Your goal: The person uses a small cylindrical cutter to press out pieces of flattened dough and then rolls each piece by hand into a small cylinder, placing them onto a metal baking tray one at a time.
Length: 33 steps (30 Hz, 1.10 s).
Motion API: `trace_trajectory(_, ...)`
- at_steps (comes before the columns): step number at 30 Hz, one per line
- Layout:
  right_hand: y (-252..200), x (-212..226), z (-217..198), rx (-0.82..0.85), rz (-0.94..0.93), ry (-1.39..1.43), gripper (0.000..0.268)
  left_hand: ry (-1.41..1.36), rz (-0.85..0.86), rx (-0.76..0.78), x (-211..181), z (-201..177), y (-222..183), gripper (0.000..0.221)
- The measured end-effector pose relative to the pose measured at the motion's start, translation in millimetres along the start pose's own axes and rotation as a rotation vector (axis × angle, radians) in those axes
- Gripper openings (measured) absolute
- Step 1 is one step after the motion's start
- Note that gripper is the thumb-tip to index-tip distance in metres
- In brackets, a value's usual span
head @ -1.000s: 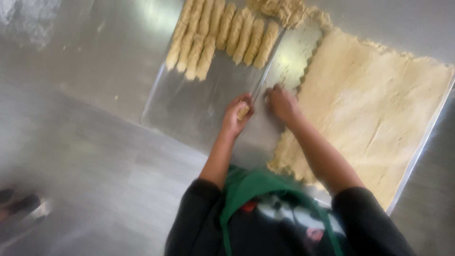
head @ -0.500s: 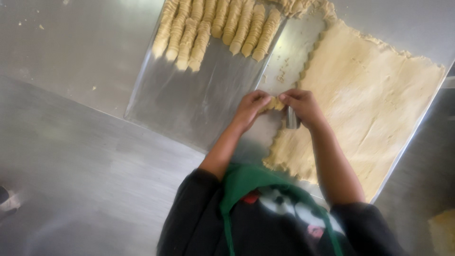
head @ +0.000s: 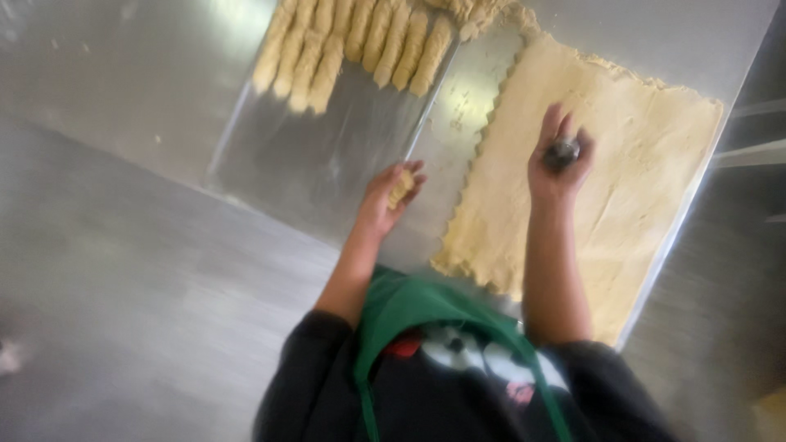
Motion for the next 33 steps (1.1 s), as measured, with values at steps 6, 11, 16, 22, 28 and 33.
trace_trajectory(6,-37,48,-92,0.198,0.191,0.119,0.040,-0.238,-0.059,-0.087,20,-26,-27,0.028)
trace_trajectory(11,-139,40,-115,0.148,0.250,-0.373,0.045,-0.393,-0.201,0.138,25,-23,-43,0.023)
trace_trajectory(16,-195,-32,-103,-0.064,-0.334,-2.054,0.035,-0.339,-0.326,0.134,17,-31,-60,0.036)
trace_trajectory(22,-208,-88,-60,0.239,-0.655,-2.734,0.031,-0.416,-0.400,0.197,18,-45,-77,0.052)
trace_trajectory(28,-192,-105,-53,0.232,-0.585,-2.852,0.031,-0.372,-0.297,0.353,27,-50,-92,0.044)
trace_trajectory(33,-169,-105,-84,0.082,-0.572,-2.840,0.030,-0.417,-0.456,0.279,49,-49,-98,0.052)
Point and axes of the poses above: each hand's wrist, its own y-axis towards the middle knuckle, its own z-axis out of the palm, x = y × z, the point moved 3 cm from there along y, towards the middle knuckle, and after that the axes turned 4 degrees about z, right-handed, at the moved point
